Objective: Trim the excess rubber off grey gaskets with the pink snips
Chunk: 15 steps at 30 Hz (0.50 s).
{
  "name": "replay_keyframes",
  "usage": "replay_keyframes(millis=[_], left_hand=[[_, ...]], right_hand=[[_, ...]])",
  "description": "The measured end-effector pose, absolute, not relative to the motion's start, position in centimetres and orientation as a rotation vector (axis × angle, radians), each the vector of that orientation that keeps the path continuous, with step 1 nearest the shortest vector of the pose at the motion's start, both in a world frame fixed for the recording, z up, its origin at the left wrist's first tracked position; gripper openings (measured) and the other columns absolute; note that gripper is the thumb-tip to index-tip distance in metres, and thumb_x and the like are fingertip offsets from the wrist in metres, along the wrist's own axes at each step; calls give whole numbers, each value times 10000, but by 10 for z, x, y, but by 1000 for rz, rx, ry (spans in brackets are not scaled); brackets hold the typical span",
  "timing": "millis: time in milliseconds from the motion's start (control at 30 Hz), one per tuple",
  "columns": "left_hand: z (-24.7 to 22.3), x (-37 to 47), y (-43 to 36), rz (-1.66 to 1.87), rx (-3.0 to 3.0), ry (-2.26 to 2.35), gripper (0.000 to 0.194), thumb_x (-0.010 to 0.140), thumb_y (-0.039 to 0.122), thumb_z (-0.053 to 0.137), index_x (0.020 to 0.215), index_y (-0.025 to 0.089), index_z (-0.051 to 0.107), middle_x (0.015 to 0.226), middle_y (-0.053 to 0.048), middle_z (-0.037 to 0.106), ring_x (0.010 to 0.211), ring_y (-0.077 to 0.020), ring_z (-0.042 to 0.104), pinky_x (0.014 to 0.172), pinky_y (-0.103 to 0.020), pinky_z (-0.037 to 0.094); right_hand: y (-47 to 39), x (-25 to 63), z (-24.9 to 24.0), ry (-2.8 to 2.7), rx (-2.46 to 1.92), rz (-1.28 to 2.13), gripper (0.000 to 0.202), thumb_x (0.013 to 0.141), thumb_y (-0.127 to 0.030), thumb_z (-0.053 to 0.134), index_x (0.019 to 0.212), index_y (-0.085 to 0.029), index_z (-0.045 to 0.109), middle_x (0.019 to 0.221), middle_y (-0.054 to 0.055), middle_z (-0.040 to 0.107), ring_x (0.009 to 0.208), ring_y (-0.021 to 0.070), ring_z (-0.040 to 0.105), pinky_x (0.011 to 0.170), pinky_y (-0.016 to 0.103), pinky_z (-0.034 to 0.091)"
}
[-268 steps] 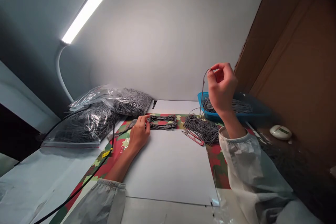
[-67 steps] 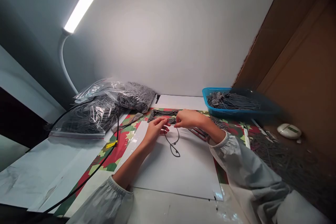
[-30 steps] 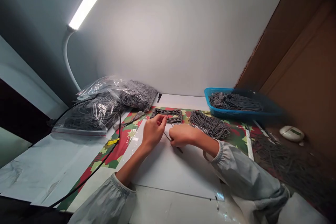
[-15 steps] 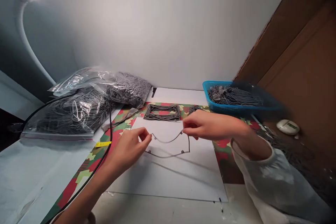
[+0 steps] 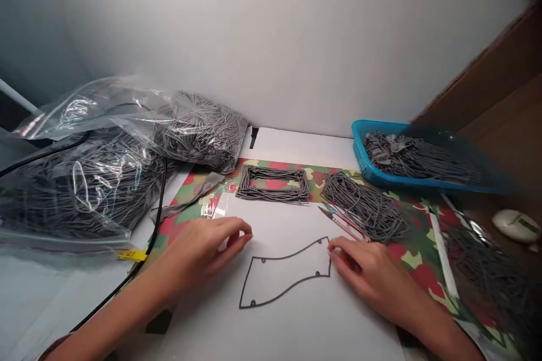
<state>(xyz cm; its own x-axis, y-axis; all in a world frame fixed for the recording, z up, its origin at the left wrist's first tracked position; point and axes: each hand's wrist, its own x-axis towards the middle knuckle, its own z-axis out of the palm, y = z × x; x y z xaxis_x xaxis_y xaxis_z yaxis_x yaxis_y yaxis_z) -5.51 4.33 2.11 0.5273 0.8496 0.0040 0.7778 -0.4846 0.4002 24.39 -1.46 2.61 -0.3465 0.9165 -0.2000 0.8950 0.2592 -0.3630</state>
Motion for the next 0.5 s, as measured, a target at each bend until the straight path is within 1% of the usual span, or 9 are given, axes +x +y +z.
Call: replay_keyframes(millis=[67, 133, 267, 367, 500], left_hand=[[13, -58, 35, 348, 2453, 1236, 258, 935, 283, 395, 879, 225, 640, 683, 33, 665, 521, -99, 559, 525, -223, 354], [5, -57, 24, 480, 2528, 1114, 239, 953, 225, 386, 891, 221, 617, 693, 38, 664, 530, -95, 590, 505, -221, 354], [-4, -50, 8, 567, 2588, 1162, 195, 952, 201, 414, 871, 227, 590, 679, 46, 657, 544, -115, 639, 478, -236, 375], [-5, -46, 6, 583, 2565, 1173, 189, 948, 195, 416, 859, 234, 578, 676, 57, 654, 533, -107, 644, 472, -226, 405], [-5, -44, 9, 632, 2622, 1170, 205, 950, 183, 392, 851, 228, 566, 632, 53, 625, 496, -113, 624, 445, -229, 408]], right_hand=[[-18, 249, 12, -2401, -1630, 649, 204, 964, -225, 387, 936, -219, 589, 683, -30, 621, 612, 140, 576, 610, 271, 380], [-21, 252, 2, -2376, -1510, 582, 176, 940, -197, 426, 925, -213, 601, 693, -24, 632, 611, 141, 588, 600, 271, 385], [-24, 249, -4, -2376, -1302, 358, 178, 896, -139, 460, 956, -194, 618, 720, 3, 666, 637, 155, 623, 620, 274, 412], [-25, 243, -1, -2346, -1217, 263, 179, 877, -130, 463, 860, -185, 633, 650, 15, 653, 595, 151, 615, 615, 268, 422], [-24, 241, 1, -2293, -1144, 396, 255, 869, -118, 446, 671, -190, 589, 523, -8, 578, 497, 116, 558, 567, 245, 418]])
